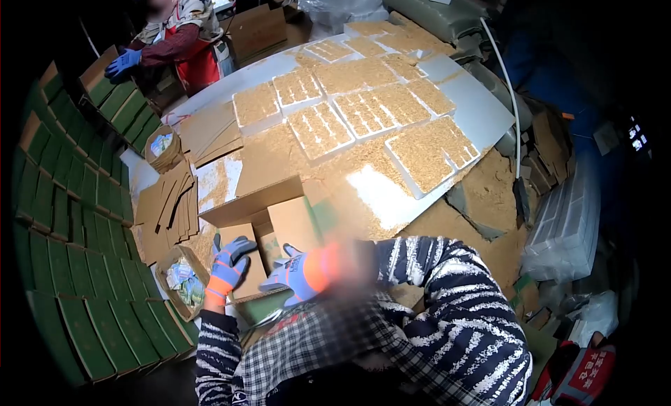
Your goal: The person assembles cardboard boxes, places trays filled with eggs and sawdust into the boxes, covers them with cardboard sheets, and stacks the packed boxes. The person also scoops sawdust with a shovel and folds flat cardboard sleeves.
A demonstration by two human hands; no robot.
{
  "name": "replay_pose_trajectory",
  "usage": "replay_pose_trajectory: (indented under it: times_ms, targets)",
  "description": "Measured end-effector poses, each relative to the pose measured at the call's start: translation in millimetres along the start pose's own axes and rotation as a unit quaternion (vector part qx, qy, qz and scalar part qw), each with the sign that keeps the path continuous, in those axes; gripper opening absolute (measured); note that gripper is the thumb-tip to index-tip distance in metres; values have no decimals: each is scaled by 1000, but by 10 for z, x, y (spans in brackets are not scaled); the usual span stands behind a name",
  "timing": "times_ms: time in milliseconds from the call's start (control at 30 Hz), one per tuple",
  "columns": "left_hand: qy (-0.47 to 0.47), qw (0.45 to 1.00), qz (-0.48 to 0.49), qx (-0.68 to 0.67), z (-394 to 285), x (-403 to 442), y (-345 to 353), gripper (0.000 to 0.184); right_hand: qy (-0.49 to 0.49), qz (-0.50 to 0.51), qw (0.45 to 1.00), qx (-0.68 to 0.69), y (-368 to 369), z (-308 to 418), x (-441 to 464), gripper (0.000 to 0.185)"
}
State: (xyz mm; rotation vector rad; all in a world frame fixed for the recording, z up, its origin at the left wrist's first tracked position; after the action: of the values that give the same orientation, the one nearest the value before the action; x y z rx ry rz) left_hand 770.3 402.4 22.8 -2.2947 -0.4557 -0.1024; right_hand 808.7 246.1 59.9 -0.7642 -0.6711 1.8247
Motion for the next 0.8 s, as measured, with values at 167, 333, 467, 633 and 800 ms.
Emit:
replay_pose_trajectory:
  times_ms: [167,333,467,633,800]
  targets:
    - [-162,877,-258,-370,627,-443,-557,41,-88,-189,966,-151,-537,-565,227,62]
    - [-220,895,-351,-162,894,-1099,-683,51,34,-314,945,79,-1001,-613,-160,56]
    - [-167,950,-157,-213,-340,-239,-936,61,18,-510,650,563,-115,-1280,-75,60]
    - [-59,997,39,38,122,-9,115,67,239,-141,766,579,942,-1463,-141,69]
    - [-114,968,223,5,-419,-94,454,37,373,-577,706,-172,-273,-2219,-2038,78]
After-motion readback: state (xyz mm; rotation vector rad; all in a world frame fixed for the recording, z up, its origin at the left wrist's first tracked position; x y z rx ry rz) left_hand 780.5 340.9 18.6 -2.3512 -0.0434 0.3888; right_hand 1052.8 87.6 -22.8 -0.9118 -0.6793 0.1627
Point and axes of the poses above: each hand's wrist, its own x-axis towards the middle knuckle, its own y-axis out of the palm, z = x × y, the point moved 9 cm from there along x, towards the middle knuckle, and after that the axes turned 5 degrees about -z, right-handed, at the moved point
